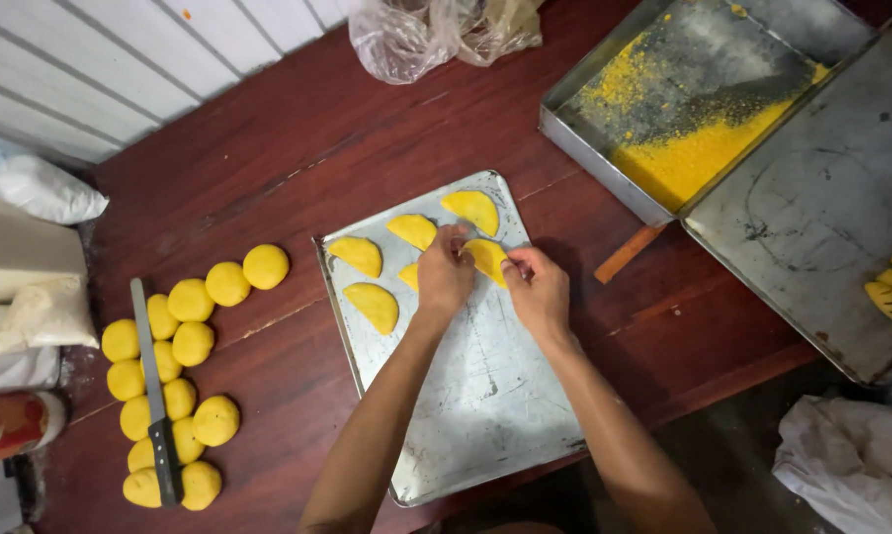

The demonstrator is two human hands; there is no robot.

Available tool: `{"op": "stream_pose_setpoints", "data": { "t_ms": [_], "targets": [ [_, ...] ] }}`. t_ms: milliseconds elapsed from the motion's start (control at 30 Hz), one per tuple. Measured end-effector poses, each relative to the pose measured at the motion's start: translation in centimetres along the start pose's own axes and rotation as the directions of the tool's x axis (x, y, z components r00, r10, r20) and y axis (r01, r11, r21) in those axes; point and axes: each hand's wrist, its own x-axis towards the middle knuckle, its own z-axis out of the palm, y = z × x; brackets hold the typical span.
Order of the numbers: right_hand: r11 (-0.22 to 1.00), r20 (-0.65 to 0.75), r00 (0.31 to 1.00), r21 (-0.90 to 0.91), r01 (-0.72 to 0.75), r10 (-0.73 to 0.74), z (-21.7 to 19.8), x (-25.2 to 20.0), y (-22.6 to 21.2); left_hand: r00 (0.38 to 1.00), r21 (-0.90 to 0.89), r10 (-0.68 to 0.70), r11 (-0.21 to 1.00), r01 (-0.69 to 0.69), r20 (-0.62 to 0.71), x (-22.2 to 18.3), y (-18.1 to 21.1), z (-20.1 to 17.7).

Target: Flattening dough balls and cutting them into semi-circular shapes before placing them on a baking tray.

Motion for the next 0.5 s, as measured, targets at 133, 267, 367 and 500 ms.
{"op": "stream_pose_setpoints", "data": {
  "t_ms": [133,267,367,500],
  "targets": [
    [1.000,-0.002,1.000,0.008,-0.021,0.021,-0.6,-0.2,-0.6,1.000,0.078,0.001,0.997,-0.002,0.024,0.0,0.4,0.0],
    [0.996,0.012,1.000,-0.084,-0.015,0.016,-0.7,-0.9,-0.3,0.997,0.080,0.071,0.994,-0.070,-0.016,-0.1,-0.2,0.5],
    [0.991,0.013,1.000,-0.135,-0.004,0.006,-1.0,-0.9,-1.1,0.980,0.095,0.184,0.980,-0.176,-0.074,0.1,0.1,0.3],
    [0.970,0.030,0.997,-0.235,-0.066,0.075,-1.1,-1.0,-1.2,0.981,0.090,0.181,0.980,-0.175,-0.063,1.0,-1.6,0.8]
  ]
}}
